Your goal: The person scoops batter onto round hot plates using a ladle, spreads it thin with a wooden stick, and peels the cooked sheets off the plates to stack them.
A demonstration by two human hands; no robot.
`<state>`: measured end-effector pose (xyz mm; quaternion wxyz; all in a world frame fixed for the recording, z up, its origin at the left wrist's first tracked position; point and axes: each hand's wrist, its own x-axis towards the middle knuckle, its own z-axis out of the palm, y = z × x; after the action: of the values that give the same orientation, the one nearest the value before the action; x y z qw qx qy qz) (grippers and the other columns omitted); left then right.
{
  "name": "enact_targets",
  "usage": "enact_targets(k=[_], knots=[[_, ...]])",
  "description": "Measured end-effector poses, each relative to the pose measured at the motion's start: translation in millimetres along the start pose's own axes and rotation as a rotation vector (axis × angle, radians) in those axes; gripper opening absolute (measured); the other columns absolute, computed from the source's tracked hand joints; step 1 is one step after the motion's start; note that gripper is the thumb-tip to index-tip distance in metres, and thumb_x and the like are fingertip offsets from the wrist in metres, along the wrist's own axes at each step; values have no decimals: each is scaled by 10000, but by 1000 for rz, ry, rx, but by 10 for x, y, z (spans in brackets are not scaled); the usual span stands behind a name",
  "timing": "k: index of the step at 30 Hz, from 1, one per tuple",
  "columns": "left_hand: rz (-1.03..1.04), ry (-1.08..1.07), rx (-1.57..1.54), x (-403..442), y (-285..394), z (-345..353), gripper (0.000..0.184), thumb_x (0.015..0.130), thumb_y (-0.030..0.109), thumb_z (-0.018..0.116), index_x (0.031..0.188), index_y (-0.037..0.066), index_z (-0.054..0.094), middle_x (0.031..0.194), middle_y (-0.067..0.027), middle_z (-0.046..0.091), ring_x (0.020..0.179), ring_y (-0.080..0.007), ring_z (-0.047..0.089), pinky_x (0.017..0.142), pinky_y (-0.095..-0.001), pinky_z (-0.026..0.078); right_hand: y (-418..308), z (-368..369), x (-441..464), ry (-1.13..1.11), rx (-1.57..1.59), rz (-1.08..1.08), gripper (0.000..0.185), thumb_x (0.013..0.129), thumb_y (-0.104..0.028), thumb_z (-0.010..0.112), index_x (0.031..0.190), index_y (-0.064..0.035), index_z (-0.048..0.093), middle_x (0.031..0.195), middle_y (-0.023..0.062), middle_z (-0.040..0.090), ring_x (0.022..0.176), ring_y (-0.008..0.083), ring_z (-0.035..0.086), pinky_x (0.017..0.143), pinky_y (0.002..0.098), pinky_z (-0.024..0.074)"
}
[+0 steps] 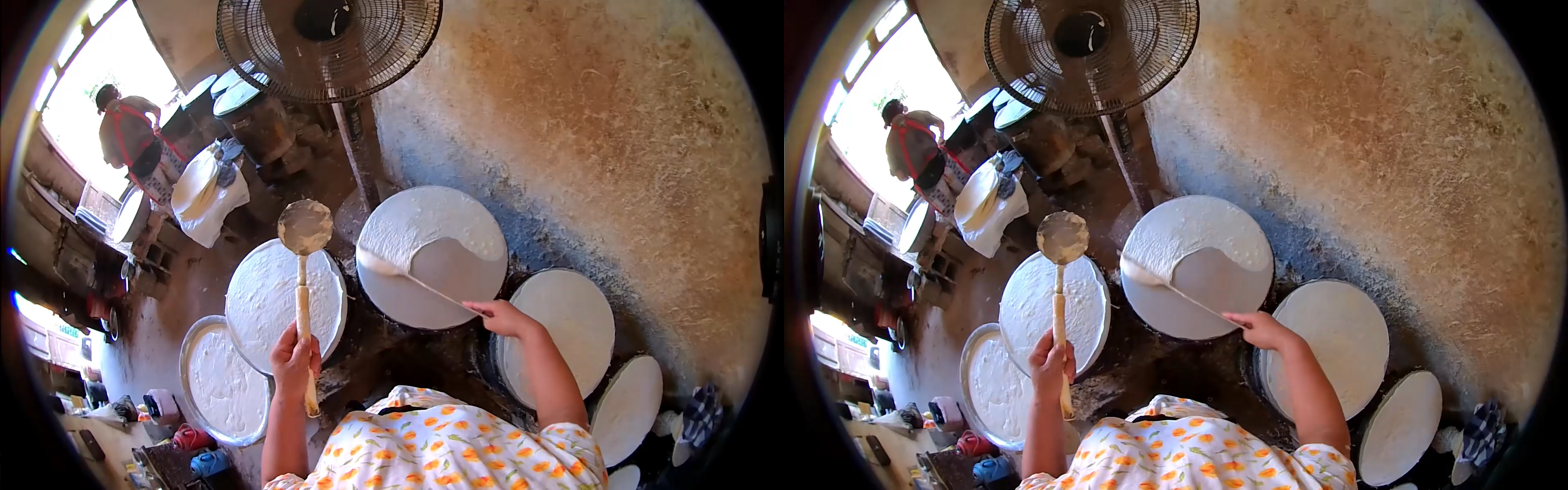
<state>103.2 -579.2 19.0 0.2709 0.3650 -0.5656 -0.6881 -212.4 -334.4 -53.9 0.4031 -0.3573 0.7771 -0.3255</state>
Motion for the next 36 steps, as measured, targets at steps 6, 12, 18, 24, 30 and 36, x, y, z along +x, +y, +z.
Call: enact_targets(k=[6, 12, 18, 24, 30, 36], knots=[[6, 10, -4, -65, -36, 82, 345, 926, 51, 441, 1261, -30, 454, 701, -20, 529, 432, -60, 444, 363, -201, 376, 215, 30, 371, 290, 84, -166, 627, 675, 101, 425, 1250, -106, 563, 1154, 161, 627, 1114, 239, 575, 920, 280, 422], [-18, 81, 9, -262, 42, 21, 355, 924, 53, 437, 1270, -26, 448, 711, -22, 527, 442, -62, 446, 366, -205, 383, 354, -129, 10, -86, 30, -156, 621, 692, 109, 408, 1248, -118, 567, 1187, 145, 614, 1121, 199, 564, 958, 259, 383], [16, 47, 8, -262, -70, 135, 306, 921, 46, 438, 1216, -22, 479, 716, -24, 533, 440, -64, 442, 364, -204, 381, 332, 44, 345, 249, 144, -192, 593, 720, 106, 405, 1235, -131, 582, 1178, 155, 613, 1111, 197, 574, 949, 264, 397], [-16, 97, -26, -450, -13, 84, 276, 920, 61, 444, 1181, -5, 505, 704, -26, 534, 437, -73, 441, 360, -213, 383, 173, -273, -443, -166, -3, 27, 579, 726, 94, 419, 1247, -111, 568, 1192, 154, 606, 1111, 191, 574, 933, 274, 415], [-8, 22, 6, -464, -143, 138, 239, 925, 79, 460, 1135, -19, 517, 704, -27, 534, 440, -77, 454, 361, -216, 388, 785, 531, -30, 415, 242, -214, 548, 734, 123, 401, 1235, -39, 554, 1222, 140, 590, 1151, 218, 553, 962, 278, 403], [-9, -101, -10, -375, -102, 29, 217, 925, 70, 442, 1105, -9, 534, 708, -32, 540, 441, -78, 458, 360, -222, 391, 504, 741, -1260, 184, 110, -81, 497, 773, 81, 443, 1227, -76, 572, 1142, 110, 642, 1027, 191, 614, 882, 270, 445]])
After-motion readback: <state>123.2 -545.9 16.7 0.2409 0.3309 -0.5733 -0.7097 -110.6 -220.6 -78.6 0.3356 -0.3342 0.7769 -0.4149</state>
